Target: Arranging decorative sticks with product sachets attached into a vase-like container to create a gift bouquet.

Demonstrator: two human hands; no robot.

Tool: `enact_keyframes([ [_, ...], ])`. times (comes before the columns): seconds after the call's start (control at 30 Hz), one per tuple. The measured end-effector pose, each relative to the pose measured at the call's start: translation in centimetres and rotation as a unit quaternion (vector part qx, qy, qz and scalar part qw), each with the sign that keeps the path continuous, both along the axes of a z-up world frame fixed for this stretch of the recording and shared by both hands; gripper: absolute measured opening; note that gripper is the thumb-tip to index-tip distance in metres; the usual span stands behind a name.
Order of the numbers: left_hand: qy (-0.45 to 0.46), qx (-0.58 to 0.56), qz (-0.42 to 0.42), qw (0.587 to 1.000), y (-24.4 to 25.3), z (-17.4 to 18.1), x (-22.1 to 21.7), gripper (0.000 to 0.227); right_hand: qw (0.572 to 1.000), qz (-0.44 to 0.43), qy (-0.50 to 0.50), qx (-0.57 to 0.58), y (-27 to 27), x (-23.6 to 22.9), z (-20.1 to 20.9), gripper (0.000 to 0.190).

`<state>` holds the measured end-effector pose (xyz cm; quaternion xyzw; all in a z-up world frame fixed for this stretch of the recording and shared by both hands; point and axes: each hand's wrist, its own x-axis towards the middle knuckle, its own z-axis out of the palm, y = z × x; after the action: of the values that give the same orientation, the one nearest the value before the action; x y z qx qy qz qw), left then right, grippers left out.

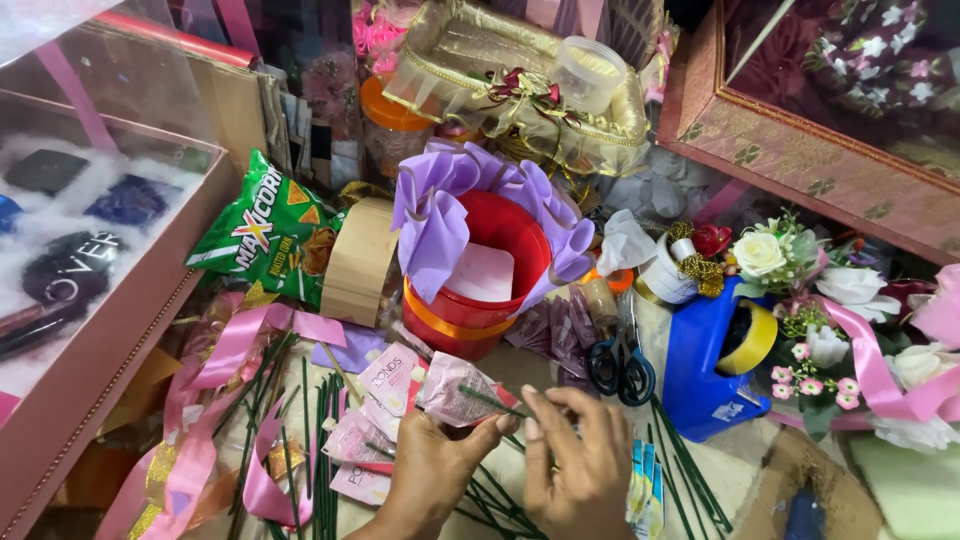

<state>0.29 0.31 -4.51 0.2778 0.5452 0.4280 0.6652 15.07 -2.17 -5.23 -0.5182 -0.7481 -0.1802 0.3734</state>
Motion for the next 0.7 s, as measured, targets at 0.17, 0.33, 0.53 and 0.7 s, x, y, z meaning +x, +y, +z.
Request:
enact_keyframes([
  [0.17,0.008,0.108,-0.01,0.994,0.0,-2.5,0.3,0.015,0.997,0.006,0.003,-0.077,0.5,0.0,0.2,0.023],
  [0.33,0.019,0.153,-0.043,0.987,0.0,-2.2,-0.1,0.017,0.965,0.039,0.098,-0.241,0.7,1.9,-1.0,0.022],
  [0.53,0.084,0.246,-0.172,0.95,0.1,-2.5,-0.8,0.014,0.88,0.032,0.255,-0.399,0.3,3.4,-0.7,0.021],
  [0.7,0.185,0.468,-0.151,0.851,0.1,-2.8,-1.1,0.021,0.764,0.046,0.421,-0.486,-0.1,3.8,-0.9,0.016],
])
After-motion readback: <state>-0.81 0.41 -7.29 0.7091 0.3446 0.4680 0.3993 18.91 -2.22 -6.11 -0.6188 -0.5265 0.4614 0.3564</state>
